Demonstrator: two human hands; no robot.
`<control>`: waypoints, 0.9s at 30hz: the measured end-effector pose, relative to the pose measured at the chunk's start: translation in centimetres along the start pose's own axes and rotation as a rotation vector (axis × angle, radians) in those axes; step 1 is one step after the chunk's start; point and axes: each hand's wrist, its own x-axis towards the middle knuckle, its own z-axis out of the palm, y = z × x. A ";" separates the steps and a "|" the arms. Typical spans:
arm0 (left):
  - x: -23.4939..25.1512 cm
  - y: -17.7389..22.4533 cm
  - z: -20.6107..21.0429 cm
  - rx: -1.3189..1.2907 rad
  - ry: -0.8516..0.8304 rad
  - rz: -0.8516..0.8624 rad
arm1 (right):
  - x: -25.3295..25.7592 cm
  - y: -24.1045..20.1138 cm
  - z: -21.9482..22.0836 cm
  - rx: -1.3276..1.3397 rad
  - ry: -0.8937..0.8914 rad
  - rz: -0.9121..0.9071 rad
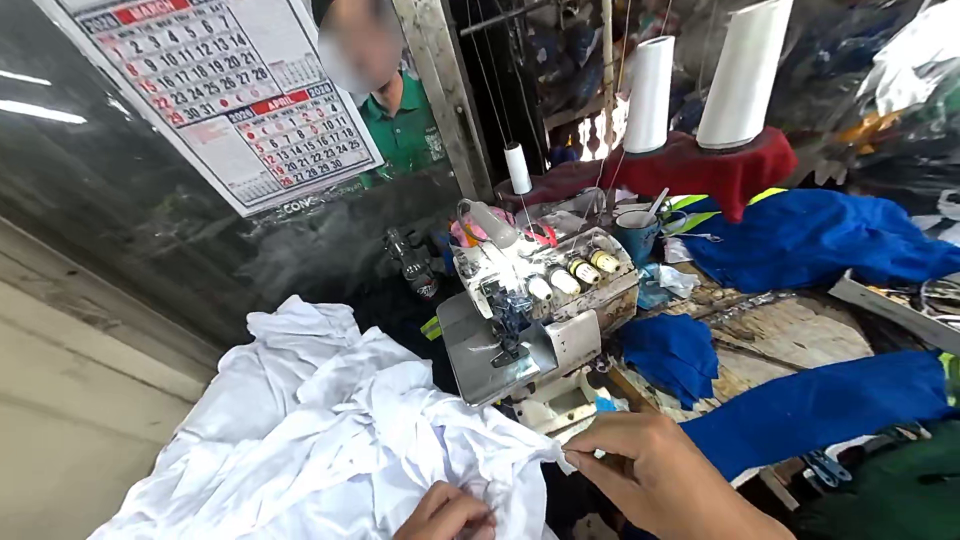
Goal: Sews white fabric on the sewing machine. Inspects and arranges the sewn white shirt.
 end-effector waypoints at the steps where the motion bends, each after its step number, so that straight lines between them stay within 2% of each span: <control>1: 0.1 0.7 -0.7 -0.058 0.005 0.020 | -0.4 -0.2 0.0 0.021 0.005 0.013; 4: 0.6 3.7 -1.3 -0.163 0.022 0.012 | -1.2 -1.0 0.5 0.083 0.002 0.085; 9: 2.7 4.8 2.6 0.036 0.001 -0.119 | -1.6 -1.7 1.1 0.151 0.031 0.125; 14: 4.6 4.6 4.2 0.071 0.168 -0.102 | -1.7 -2.0 1.5 0.163 0.028 0.094; 17: 4.5 4.8 3.6 0.080 0.260 -0.055 | -1.2 -2.0 1.3 0.180 0.057 0.074; 21: 3.4 5.2 2.3 0.114 0.103 -0.143 | -0.9 -1.9 0.8 0.171 0.062 0.097; 25: 5.1 5.3 4.0 0.127 0.289 -0.062 | -1.2 -2.3 1.2 0.185 -0.040 0.075; 27: 5.3 5.5 3.6 0.082 0.327 -0.022 | -1.2 -2.8 -0.4 0.177 -0.063 0.049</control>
